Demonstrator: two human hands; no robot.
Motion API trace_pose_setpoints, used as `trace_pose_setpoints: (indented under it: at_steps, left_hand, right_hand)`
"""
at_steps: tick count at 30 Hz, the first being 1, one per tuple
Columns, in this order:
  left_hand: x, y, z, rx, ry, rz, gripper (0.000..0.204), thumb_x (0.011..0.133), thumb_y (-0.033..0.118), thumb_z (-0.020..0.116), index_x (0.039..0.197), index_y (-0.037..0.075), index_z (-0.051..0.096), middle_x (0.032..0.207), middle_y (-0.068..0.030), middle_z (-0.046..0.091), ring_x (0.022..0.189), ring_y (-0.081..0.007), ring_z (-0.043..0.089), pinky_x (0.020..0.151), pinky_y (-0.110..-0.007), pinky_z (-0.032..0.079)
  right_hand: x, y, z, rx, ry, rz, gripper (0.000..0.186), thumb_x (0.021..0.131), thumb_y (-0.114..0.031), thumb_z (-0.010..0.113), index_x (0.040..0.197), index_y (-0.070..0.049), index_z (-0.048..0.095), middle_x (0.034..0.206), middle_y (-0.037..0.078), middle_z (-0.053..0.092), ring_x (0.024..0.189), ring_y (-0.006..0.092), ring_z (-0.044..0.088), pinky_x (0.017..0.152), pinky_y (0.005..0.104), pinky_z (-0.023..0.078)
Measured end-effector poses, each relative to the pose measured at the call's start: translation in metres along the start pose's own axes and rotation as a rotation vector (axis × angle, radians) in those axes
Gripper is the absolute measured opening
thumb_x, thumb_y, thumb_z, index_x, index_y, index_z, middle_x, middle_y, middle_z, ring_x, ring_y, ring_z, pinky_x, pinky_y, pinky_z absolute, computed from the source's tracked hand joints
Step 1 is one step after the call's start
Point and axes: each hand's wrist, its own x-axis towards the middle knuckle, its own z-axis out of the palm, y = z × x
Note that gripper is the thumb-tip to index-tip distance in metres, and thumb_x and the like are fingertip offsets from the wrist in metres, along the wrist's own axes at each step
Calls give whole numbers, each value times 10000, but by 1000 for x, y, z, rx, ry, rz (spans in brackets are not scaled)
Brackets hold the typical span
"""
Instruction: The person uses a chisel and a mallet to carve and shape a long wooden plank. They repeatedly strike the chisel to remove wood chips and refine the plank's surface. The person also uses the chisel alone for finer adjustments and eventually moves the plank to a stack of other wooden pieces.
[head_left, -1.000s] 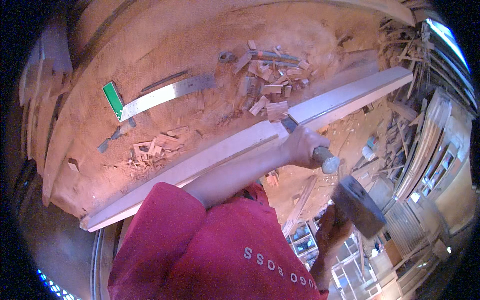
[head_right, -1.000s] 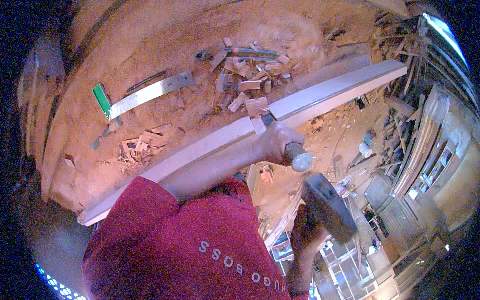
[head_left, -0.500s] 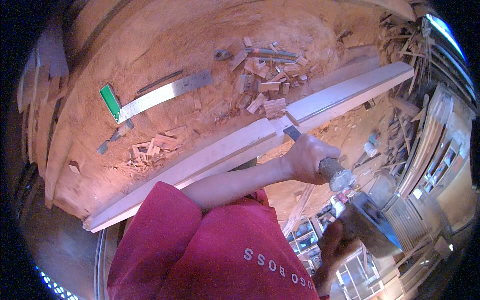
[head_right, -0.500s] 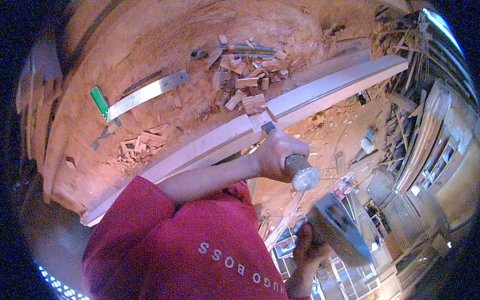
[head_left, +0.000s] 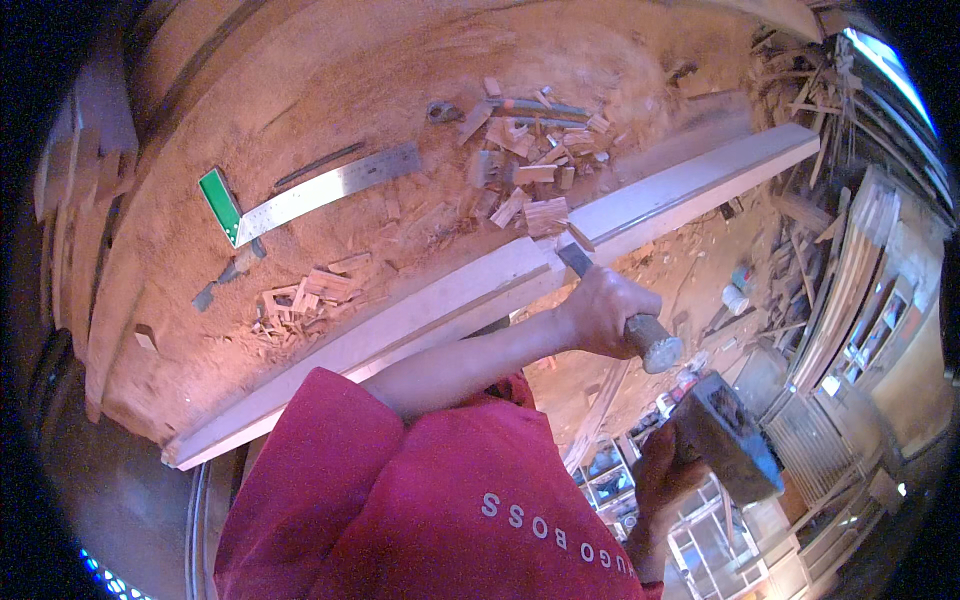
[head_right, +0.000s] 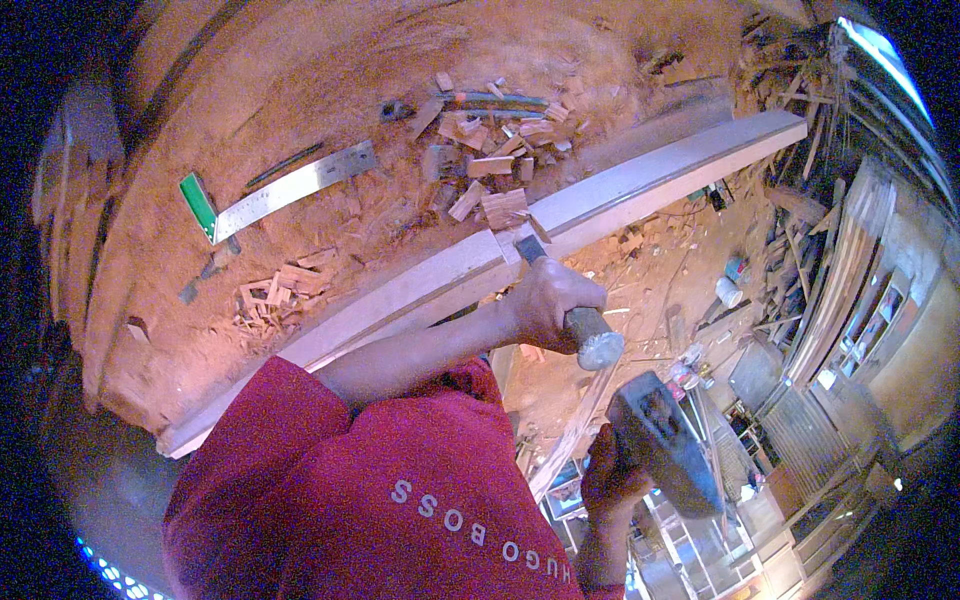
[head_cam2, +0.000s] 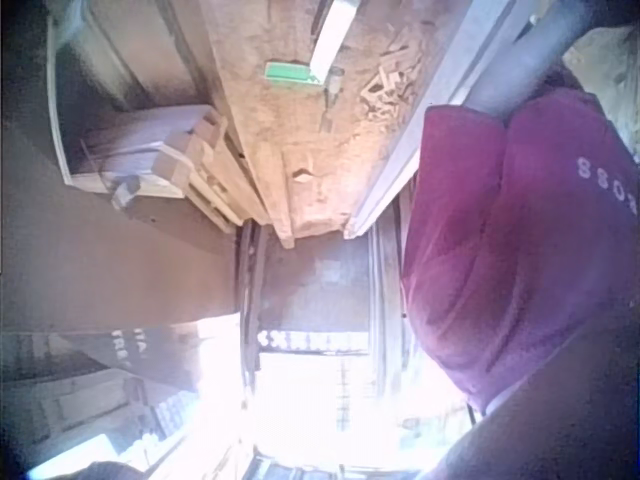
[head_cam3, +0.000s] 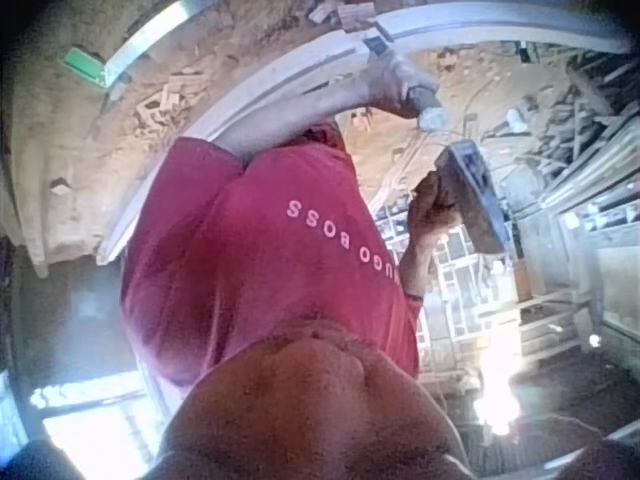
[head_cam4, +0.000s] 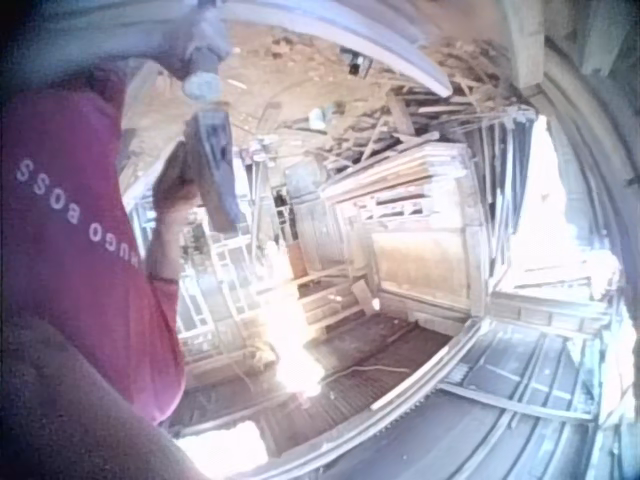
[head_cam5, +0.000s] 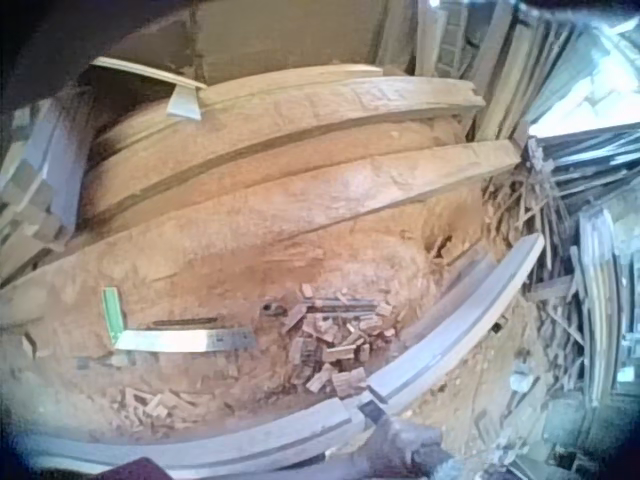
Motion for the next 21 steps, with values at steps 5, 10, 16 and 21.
trace_pose_setpoints:
  at_steps: [5,10,16,21]
  left_hand:
    - [-12,-40,-9,134,-39,-114,234,661,298,717,634,148,540,560,-96,574,542,-316,620,491,-429,475]
    - [5,8,-8,-23,-49,-24,217,695,296,707,664,151,549,602,-102,600,565,-308,632,513,-426,489]
    - [16,-3,0,-9,-35,-74,239,670,299,720,638,144,540,569,-103,579,545,-319,618,492,-426,467]
    - [16,-13,1,-9,-30,-50,228,636,251,734,641,137,536,553,-78,549,514,-282,603,473,-404,438]
  right_hand:
    - [28,-4,14,-121,-100,-211,156,966,-102,619,1083,-9,574,820,55,616,647,116,556,574,275,446]
    - [-10,-5,16,384,161,148,289,930,-118,676,1146,14,537,818,19,592,642,101,538,557,245,436]
    - [-1,-7,-5,-36,8,-18,287,934,-112,664,1162,22,552,977,81,627,822,147,558,696,286,463]
    - [2,-20,-5,199,4,346,254,915,-126,677,1125,3,618,1034,161,666,968,278,612,884,395,473]
